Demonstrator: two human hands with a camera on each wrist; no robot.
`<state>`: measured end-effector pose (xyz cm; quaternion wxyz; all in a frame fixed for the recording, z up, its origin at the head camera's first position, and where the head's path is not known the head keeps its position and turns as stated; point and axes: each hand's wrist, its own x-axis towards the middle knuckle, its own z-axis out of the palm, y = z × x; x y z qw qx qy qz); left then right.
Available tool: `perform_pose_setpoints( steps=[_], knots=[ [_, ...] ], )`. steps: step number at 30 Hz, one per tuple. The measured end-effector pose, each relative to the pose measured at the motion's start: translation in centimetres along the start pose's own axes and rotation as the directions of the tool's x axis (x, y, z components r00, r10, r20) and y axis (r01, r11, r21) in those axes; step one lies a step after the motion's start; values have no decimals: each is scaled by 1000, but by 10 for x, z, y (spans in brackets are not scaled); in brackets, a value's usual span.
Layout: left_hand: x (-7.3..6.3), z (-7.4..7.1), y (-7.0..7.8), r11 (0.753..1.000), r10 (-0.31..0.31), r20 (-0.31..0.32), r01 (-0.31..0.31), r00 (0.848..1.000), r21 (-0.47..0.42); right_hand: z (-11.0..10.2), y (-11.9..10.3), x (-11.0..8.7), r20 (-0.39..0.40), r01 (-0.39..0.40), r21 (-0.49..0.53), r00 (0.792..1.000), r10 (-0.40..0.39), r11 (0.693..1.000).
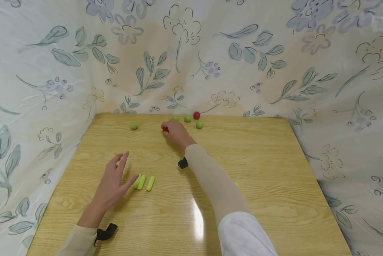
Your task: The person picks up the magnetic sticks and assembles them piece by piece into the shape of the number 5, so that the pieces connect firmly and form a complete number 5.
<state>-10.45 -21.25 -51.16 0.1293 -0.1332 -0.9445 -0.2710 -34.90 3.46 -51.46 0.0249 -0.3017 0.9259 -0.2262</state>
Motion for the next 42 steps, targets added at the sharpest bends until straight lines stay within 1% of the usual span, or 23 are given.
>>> perform_pose_setpoints(
  steps=[5, 10, 12, 16, 20, 24, 30, 33, 36, 42],
  knots=[
    [2, 2, 0, 1000, -7, 7, 7, 1000, 13, -2, 0, -3, 8, -64, 10, 998, 64, 998],
    [5, 5, 3, 1000, 7, 24, -7, 1000, 22, -5, 6, -9, 2, -113, 77, 994, 113, 991],
    [6, 7, 5, 999, 30, 21, -30, 999, 29, -9, 9, -13, -5, -130, 132, 991, 132, 983],
    [7, 11, 10, 995, 90, 18, -90, 996, 35, -21, 13, -22, -17, -145, 196, 988, 151, 970],
    [8, 15, 15, 990, 131, 34, -133, 991, 41, -39, 19, -31, -53, -113, 248, 990, 130, 962],
    [9, 19, 19, 987, 145, 63, -149, 987, 60, -57, 29, -47, -127, -73, 310, 985, 118, 948],
    [5, 29, 26, 982, 149, 151, -164, 977, 93, -75, 48, -81, -207, -105, 387, 958, 197, 916],
    [3, 33, 28, 979, 159, 172, -178, 972, 101, -80, 57, -98, -235, -108, 404, 947, 217, 908],
    [3, 37, 31, 977, 164, 184, -185, 969, 106, -82, 65, -111, -246, -114, 409, 942, 229, 906],
    [2, 42, 35, 976, 171, 180, -191, 969, 102, -81, 75, -129, -235, -122, 421, 942, 239, 899]
  ],
)
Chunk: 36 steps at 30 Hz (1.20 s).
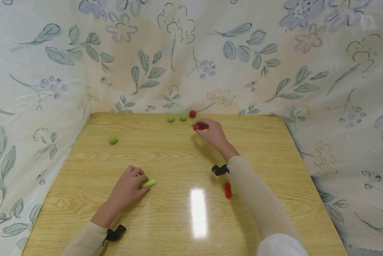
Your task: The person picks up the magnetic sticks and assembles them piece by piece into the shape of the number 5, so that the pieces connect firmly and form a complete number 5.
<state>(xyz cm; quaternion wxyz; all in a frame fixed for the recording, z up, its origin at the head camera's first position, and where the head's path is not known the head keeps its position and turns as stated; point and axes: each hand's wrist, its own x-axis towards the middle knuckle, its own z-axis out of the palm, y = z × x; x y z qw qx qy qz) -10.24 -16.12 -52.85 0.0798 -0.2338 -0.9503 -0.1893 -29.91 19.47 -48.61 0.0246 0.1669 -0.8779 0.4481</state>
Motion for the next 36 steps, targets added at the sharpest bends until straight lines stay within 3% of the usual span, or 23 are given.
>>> perform_pose_setpoints(
  steps=[7, 10, 15, 21, 30, 36],
  knots=[
    [3, 0, 0, 1000, 24, 9, -24, 1000, -11, 1, 14, -15, 62, -55, -3, 997, 55, 998],
    [11, -4, 0, 999, 45, 15, -45, 999, -23, 3, 19, -20, 75, -71, 16, 995, 70, 997],
    [42, -15, -10, 995, 90, 25, -89, 996, -49, 5, 22, -24, 79, -72, 6, 994, 71, 997],
    [84, -21, -28, 992, 76, 86, -66, 993, -110, 11, 27, -25, 100, -78, -27, 992, 80, 997],
    [131, 3, -48, 978, 105, 164, -72, 981, -195, 13, 34, -26, 99, -66, -30, 993, 69, 997],
    [161, 15, -43, 974, 117, 207, -72, 971, -215, 13, 36, -28, 102, -68, -47, 992, 73, 997]
  ],
)
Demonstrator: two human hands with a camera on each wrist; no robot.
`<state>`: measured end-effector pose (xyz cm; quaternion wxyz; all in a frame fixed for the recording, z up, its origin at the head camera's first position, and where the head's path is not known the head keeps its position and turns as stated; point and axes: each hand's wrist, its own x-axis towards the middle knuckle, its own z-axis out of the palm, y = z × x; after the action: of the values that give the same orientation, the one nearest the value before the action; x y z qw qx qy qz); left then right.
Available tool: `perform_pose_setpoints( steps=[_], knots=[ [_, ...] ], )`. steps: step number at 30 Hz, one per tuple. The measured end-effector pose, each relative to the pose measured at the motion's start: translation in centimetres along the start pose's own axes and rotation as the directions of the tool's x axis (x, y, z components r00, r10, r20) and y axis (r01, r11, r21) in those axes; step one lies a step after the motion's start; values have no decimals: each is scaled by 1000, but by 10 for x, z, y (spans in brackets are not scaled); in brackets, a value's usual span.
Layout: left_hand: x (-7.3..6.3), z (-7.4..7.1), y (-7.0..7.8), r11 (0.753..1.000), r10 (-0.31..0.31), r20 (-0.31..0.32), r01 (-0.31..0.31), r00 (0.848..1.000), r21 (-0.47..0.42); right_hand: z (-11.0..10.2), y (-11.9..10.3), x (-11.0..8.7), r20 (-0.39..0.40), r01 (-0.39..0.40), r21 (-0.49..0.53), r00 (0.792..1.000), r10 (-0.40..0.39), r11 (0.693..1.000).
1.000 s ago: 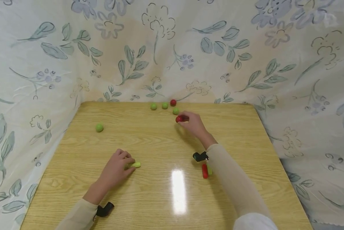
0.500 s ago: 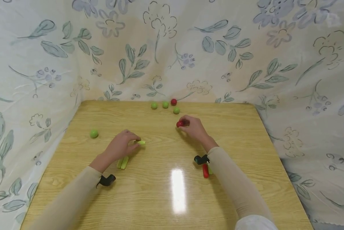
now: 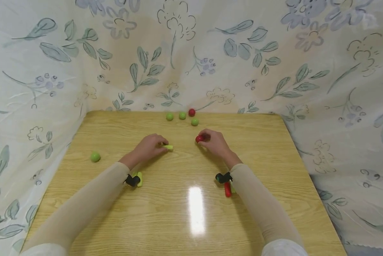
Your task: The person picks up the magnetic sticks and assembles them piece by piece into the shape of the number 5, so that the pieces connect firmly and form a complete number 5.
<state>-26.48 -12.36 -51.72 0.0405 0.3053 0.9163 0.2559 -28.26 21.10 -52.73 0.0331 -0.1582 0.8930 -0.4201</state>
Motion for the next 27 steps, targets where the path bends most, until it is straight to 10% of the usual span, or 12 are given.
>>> perform_pose_setpoints(
  steps=[27],
  knots=[
    [81, 26, 19, 998, -50, 21, 51, 999, -31, 12, 0, 7, 12, 46, -14, 999, -46, 999]
  ],
)
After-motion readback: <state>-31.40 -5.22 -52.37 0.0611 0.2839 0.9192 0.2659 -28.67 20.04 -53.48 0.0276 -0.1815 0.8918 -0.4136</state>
